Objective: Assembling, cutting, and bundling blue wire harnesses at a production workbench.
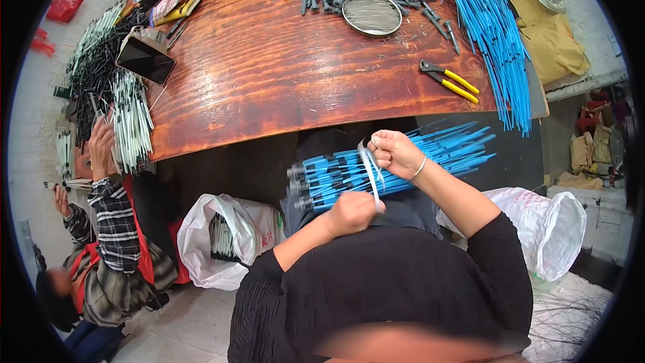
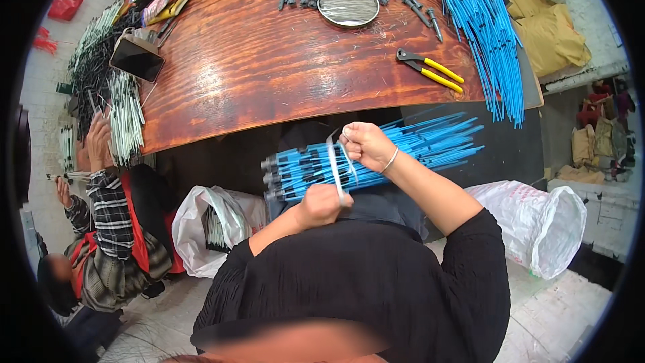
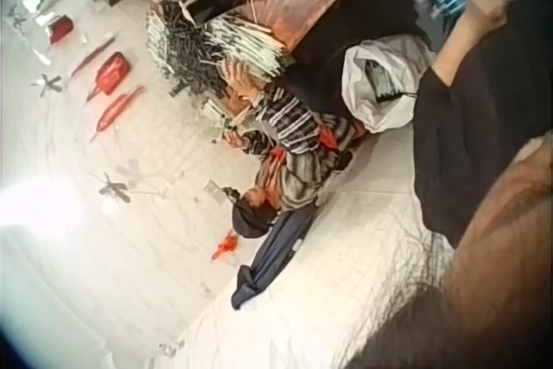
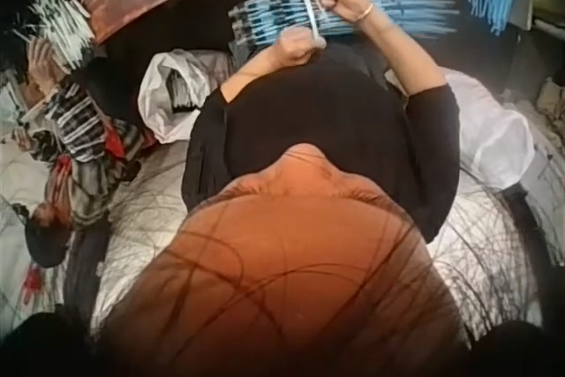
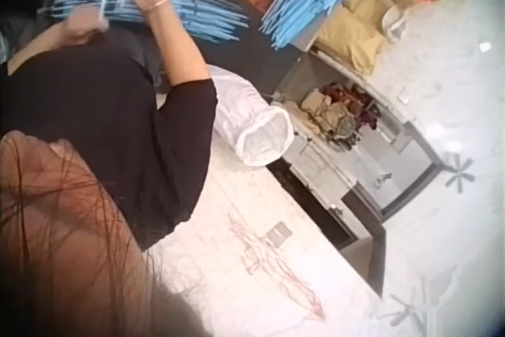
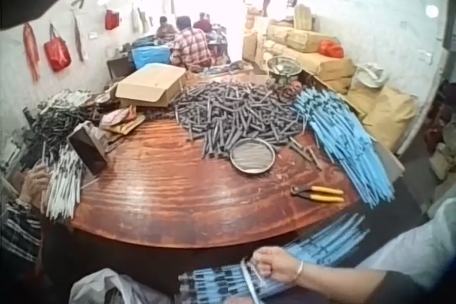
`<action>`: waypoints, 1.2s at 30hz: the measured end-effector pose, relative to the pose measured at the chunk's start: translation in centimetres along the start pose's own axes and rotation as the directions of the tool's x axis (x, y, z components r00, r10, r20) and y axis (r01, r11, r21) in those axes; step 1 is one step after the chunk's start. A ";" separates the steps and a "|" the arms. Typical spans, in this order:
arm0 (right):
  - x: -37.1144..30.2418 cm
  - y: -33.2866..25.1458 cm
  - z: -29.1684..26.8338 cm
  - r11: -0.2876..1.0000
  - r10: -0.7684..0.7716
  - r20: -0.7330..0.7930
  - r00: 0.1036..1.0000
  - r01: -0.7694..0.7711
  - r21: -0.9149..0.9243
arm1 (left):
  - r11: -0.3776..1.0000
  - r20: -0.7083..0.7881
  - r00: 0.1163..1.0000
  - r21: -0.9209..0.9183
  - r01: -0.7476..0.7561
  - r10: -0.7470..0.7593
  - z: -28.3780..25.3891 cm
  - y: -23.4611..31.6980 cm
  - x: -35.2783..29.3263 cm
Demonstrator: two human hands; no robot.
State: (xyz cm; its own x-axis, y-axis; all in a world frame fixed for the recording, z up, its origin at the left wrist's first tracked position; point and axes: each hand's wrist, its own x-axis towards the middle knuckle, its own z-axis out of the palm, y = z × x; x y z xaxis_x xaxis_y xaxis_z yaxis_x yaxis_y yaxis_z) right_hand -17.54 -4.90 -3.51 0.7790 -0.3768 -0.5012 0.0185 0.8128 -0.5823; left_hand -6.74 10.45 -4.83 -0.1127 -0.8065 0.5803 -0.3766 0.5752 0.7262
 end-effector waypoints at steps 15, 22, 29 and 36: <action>2.8 2.2 -0.1 0.925 0.258 -0.307 0.916 -0.142 0.353 | 0.632 -0.069 0.739 0.468 0.617 -0.670 -0.2 -5.3 1.2; -1.0 3.4 2.9 0.998 0.067 -0.085 0.994 -0.067 0.004 | 0.750 0.264 0.709 0.354 0.559 -0.654 -2.3 -8.2 4.1; -0.1 -0.4 1.0 0.658 -0.572 0.084 0.816 0.518 -0.546 | 0.695 0.460 0.750 -0.327 0.641 -0.475 -3.2 -10.6 2.4; -1.7 1.2 4.0 0.246 -0.555 0.373 0.744 0.575 -0.780 | 0.021 0.603 0.512 -0.635 0.772 -0.612 -4.0 -12.5 1.8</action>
State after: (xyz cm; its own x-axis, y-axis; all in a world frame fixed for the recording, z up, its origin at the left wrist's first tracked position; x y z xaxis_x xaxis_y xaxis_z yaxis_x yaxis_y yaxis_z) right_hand -16.28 -1.50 -0.81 0.8028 -0.5655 0.1892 -0.0367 -0.3635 -0.9309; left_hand 1.45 2.37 -11.44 -0.3817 -0.8473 -0.3693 0.4886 -0.5242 0.6975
